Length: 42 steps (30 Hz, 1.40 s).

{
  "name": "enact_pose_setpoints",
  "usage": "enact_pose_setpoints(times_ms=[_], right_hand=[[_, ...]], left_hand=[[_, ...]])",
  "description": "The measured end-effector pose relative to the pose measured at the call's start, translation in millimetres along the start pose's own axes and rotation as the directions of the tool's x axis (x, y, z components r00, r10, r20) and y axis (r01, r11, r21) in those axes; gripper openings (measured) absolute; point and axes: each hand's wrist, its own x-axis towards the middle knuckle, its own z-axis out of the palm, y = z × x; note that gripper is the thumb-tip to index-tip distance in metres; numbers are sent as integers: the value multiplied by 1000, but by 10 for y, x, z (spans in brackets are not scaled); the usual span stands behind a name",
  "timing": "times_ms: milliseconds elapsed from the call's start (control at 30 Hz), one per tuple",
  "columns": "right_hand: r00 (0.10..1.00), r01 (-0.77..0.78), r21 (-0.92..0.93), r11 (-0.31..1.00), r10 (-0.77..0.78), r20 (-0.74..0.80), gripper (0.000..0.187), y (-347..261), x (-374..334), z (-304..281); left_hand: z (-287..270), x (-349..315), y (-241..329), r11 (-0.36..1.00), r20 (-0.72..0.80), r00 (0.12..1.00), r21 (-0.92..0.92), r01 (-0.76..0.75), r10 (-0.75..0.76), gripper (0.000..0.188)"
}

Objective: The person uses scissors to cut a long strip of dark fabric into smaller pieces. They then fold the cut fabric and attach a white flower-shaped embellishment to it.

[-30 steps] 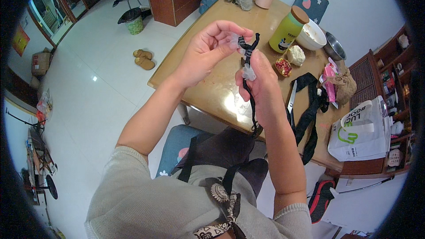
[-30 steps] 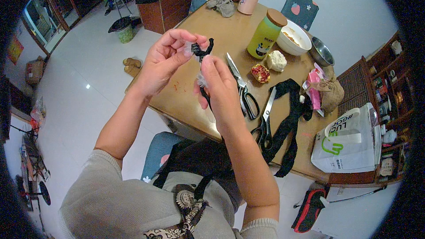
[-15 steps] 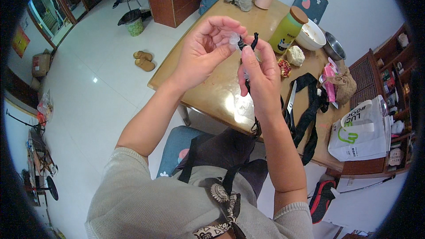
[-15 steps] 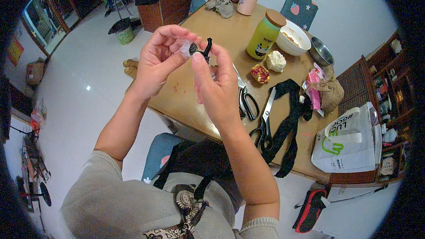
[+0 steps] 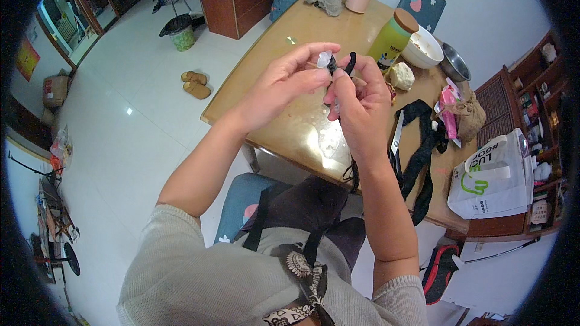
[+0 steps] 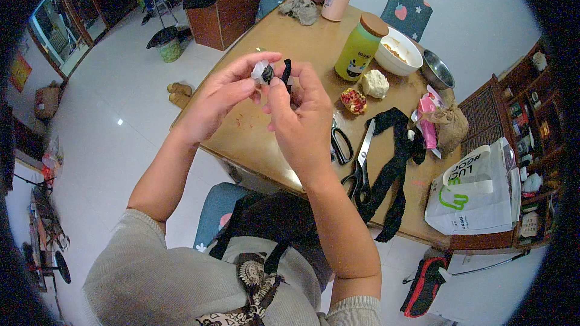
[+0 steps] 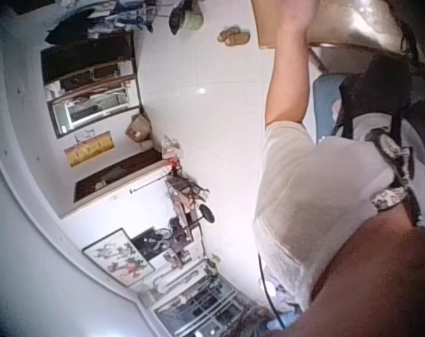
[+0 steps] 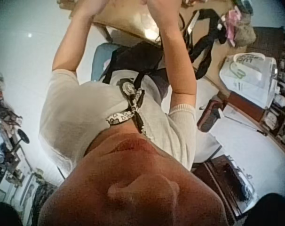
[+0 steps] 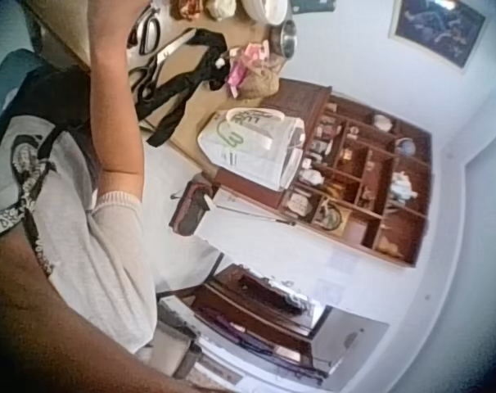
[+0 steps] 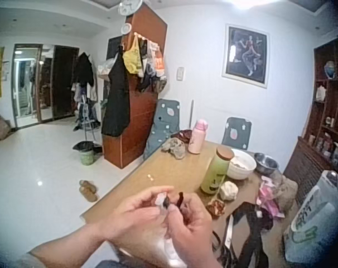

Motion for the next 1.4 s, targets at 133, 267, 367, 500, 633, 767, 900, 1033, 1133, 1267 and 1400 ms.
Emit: enact_pose_setpoints(times_ms=[133,267,367,500,633,767,900,1033,1133,1267,1400], right_hand=[[1000,22,-43,999,-22,15,10,20,-21,-12],[997,70,-108,992,-73,-24,10,74,-13,-5],[998,63,-159,985,-66,-16,9,64,-22,-24],[1000,12,-75,997,-13,-7,9,-4,-49,18],[999,-31,-9,999,31,11,9,-62,-63,21],[996,-77,52,996,75,40,9,-93,-62,6],[982,-173,112,978,163,91,9,-127,-72,-40],[976,-192,177,965,170,133,10,-115,-65,-68],[975,-203,198,959,178,135,10,-133,-50,-66],[976,-193,172,966,172,133,9,-122,-56,-83],[976,-203,150,968,188,108,8,-78,-45,-117]], left_hand=[[110,5,57,1000,-54,998,21,23,-21,30],[128,3,-9,972,-99,989,219,-85,109,25],[216,-14,-27,936,-199,959,326,-130,202,20],[275,-28,-85,935,-302,923,330,-134,239,17],[315,-26,-86,972,-327,922,173,-159,208,17],[317,-23,-69,986,-312,935,67,-155,168,18],[296,-10,-69,990,-284,950,-15,-138,128,20],[241,-6,-59,987,-191,982,-156,-25,-6,28],[224,-2,-33,977,-167,985,-213,-3,-34,30],[222,-9,-36,977,-147,989,-213,-5,-27,31],[237,-10,6,990,-135,991,-142,-8,-11,33]])
